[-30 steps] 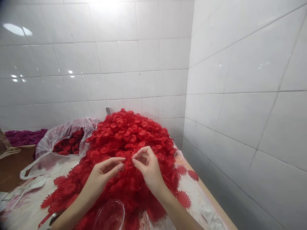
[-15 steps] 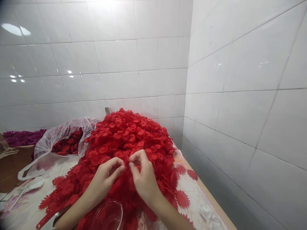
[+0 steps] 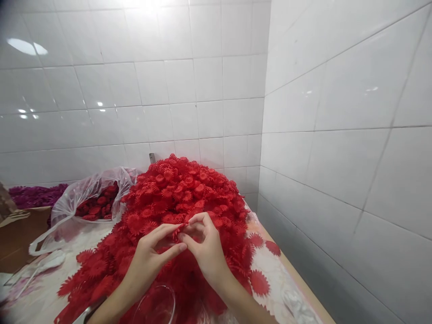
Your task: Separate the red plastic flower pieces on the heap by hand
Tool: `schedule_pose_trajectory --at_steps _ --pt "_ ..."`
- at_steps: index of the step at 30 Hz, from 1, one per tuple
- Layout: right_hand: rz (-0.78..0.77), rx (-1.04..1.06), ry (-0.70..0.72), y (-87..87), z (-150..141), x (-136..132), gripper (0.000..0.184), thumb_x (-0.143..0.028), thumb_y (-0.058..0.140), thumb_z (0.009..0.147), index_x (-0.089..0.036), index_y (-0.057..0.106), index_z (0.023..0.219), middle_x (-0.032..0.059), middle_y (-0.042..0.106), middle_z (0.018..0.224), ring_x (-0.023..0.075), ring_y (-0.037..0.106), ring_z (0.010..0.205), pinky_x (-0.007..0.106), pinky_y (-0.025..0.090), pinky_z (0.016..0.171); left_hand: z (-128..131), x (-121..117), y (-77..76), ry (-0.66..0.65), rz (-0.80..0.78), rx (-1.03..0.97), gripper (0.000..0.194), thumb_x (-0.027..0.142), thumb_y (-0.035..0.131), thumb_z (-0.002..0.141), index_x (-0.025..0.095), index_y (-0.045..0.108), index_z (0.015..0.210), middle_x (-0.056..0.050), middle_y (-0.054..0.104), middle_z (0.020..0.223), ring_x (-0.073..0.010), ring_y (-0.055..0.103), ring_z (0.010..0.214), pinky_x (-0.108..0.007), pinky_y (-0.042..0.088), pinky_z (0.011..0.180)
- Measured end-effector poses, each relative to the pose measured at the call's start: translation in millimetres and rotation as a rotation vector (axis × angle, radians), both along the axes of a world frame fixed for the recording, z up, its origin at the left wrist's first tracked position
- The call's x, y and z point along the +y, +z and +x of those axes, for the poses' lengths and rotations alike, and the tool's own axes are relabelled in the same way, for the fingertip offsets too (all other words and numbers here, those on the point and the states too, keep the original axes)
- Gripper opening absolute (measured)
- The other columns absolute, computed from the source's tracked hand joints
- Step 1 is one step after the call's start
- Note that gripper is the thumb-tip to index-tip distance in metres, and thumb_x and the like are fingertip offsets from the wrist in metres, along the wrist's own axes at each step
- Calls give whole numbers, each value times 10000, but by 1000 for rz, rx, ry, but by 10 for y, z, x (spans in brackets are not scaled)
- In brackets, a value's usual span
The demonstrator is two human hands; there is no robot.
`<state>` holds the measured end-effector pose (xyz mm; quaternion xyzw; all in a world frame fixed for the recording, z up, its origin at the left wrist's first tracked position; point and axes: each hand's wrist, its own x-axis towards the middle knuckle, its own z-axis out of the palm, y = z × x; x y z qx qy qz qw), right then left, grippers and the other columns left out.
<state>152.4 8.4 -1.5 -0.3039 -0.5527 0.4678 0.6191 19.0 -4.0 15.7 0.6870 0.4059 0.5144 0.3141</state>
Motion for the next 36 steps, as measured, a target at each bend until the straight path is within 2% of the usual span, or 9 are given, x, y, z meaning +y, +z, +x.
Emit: schedule_pose_trajectory --at_steps 3,6,14,19,24,29,32,35,36 --pt "82 -112 -106 -5 25 -9 191 -257 610 736 -227 454 843 -15 588 768 146 581 766 280 453 732 -23 31 -47 2 -171 -177 231 334 636 687 174 707 838 -42 691 826 -199 611 804 -291 508 716" --pt "124 -155 -157 14 39 -32 142 -260 574 767 -226 461 846 -5 582 776 147 574 757 289 459 733 -70 54 -44 20 -303 -262 214 354 654 662 148 710 683 -10 663 645 -160 583 658 -259 495 633" --pt "175 -276 -7 39 -3 -112 112 -197 566 754 -222 470 804 -7 592 779 146 601 745 297 500 724 -90 48 6 33 -438 -324 244 318 753 531 140 602 462 31 570 471 -86 496 492 -203 407 555" --pt "163 -282 18 12 3 -87 108 -182 548 752 -225 474 818 -12 597 791 145 613 769 282 499 717 -92 10 56 21 -470 -291 259 333 754 536 136 597 474 13 586 494 -95 521 521 -200 412 553" --pt "152 -247 -88 18 30 -42 122 -157 544 730 -223 468 799 -17 599 753 143 609 752 269 485 708 -90 -23 82 -48 -464 -271 227 331 749 544 134 694 644 -24 657 652 -135 581 627 -245 477 647" --pt "157 -235 -176 53 39 -50 145 -172 558 729 -223 436 787 -13 597 730 147 597 704 274 472 673 -23 -7 75 -32 -418 -272 215 336 739 557 135 687 611 -31 675 628 -162 611 654 -269 487 703" --pt "169 -216 -342 81 167 47 135 -180 561 717 -222 446 776 -2 604 739 162 598 729 286 459 676 -23 -20 76 -11 -392 -247 229 357 734 556 138 671 576 -20 664 599 -167 615 643 -278 492 707" --pt "150 -80 -596 94 362 215 191 -198 598 676 -227 446 788 -7 589 745 167 595 758 314 453 732 -124 -45 60 63 -396 -209 249 377 735 547 142 652 548 -12 650 573 -168 617 620 -274 501 684" --pt "131 -55 -613 92 406 260 212 -222 607 677 -229 439 805 -8 590 736 168 598 739 325 456 735 -173 -49 50 91 -410 -214 246 373 739 543 142 659 564 -17 657 587 -173 624 633 -271 503 684"
